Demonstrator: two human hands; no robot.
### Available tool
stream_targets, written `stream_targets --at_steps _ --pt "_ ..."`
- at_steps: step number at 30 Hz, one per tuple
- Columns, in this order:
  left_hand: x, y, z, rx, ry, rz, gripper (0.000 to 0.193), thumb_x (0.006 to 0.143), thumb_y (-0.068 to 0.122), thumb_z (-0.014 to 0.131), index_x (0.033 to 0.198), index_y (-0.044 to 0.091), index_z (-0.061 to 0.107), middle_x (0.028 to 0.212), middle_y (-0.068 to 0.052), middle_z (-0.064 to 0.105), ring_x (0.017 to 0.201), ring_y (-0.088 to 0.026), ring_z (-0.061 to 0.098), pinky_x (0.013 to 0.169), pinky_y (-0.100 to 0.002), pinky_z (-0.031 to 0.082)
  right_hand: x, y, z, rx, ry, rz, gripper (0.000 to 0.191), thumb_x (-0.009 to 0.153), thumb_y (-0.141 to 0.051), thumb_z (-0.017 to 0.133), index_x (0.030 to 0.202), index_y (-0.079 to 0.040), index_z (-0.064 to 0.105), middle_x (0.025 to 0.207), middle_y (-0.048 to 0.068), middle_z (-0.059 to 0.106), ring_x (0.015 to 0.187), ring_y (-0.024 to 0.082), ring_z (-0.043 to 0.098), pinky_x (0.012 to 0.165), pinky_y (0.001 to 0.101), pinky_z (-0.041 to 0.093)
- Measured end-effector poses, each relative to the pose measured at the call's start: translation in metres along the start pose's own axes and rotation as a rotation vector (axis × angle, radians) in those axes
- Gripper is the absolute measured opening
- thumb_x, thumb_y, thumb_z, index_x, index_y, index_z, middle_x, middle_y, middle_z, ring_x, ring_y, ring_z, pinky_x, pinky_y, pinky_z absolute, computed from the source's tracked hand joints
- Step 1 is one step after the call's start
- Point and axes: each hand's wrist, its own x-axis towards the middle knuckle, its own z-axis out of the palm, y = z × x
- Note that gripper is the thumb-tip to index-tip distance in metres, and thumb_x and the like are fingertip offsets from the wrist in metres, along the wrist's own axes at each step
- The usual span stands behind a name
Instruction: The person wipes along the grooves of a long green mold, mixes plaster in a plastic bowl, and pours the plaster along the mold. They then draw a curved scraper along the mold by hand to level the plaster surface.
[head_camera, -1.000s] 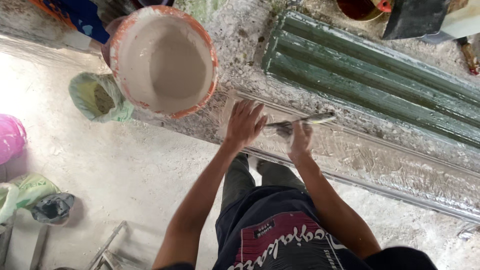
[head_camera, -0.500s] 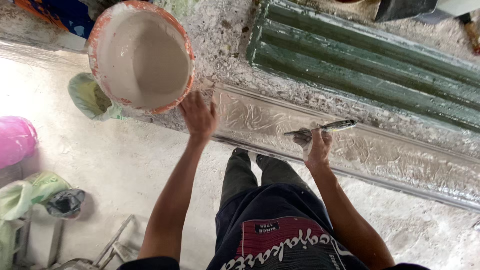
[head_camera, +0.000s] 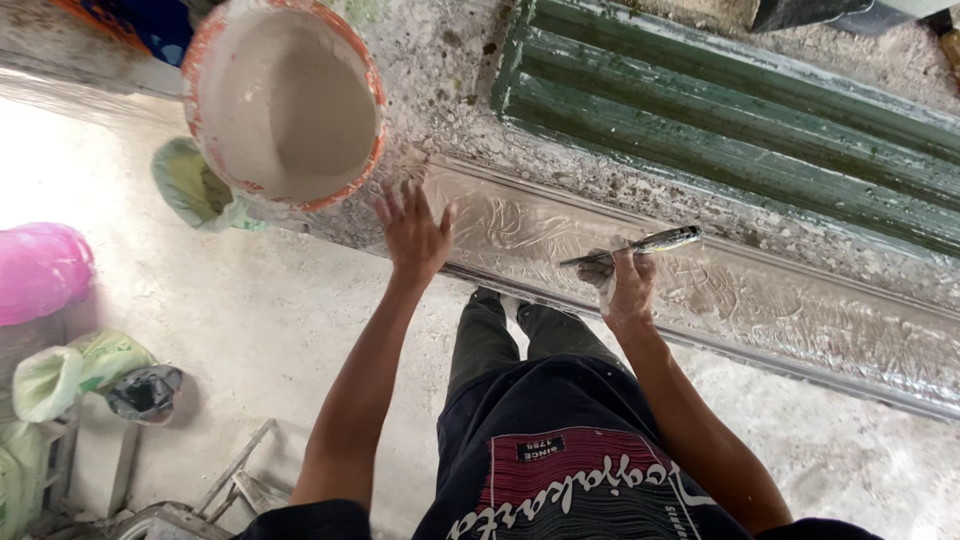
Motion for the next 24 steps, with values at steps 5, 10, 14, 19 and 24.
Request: stream_targets --at_steps 5,10,14,19,24 --pt "-0.047 0.032 -0.057 -0.713 -0.050 -0.019 0.064 0.092 0.046 0.068 0.136 0.001 0.054 0.135 -0.025 0.058 0.130 -0.039 0.052 0.113 -0.054 0.040 0.012 0.012 0.034 -0.001 -0.051 0.054 0.027 0.099 -0.025 0.071 0.096 0.001 0.064 0.085 0.019 0.073 0.071 0.029 0.075 0.064 0.0412 0.065" --pt "-0.059 0.091 -0.105 -1.135 0.148 -0.073 0.037 0.099 0.028 0.071 0.121 0.000 0.062 0.113 -0.020 0.067 0.101 -0.028 0.066 0.084 -0.041 0.054 0.021 0.024 0.100 0.100 -0.238 0.403 0.029 0.100 -0.030 0.067 0.098 -0.001 0.063 0.082 0.014 0.072 0.069 0.025 0.073 0.062 0.0367 0.063" --pt "-0.046 0.084 -0.121 -1.249 0.228 -0.489 0.020 0.103 0.021 0.069 0.107 0.002 0.068 0.074 -0.012 0.070 0.065 -0.014 0.057 0.059 -0.031 0.049 0.014 0.024 0.144 0.106 -0.184 0.613 0.032 0.100 -0.033 0.065 0.099 -0.001 0.065 0.085 0.012 0.073 0.069 0.022 0.071 0.062 0.0330 0.061" --pt "-0.046 0.060 -0.124 -1.192 0.518 -0.502 0.023 0.103 0.025 0.068 0.103 0.002 0.069 0.070 -0.008 0.068 0.062 -0.010 0.059 0.058 -0.032 0.051 0.008 0.037 0.187 0.148 -0.279 0.657 0.035 0.106 -0.034 0.065 0.102 0.001 0.066 0.092 0.015 0.071 0.074 0.024 0.070 0.064 0.0309 0.061" --pt "-0.052 0.042 -0.120 -1.084 0.436 -0.693 0.026 0.103 0.028 0.064 0.104 0.002 0.069 0.061 -0.015 0.064 0.053 -0.017 0.058 0.054 -0.036 0.047 0.003 0.062 0.221 0.252 -0.194 0.661 0.026 0.103 -0.029 0.061 0.102 -0.003 0.064 0.098 0.012 0.071 0.084 0.025 0.074 0.073 0.0360 0.066"
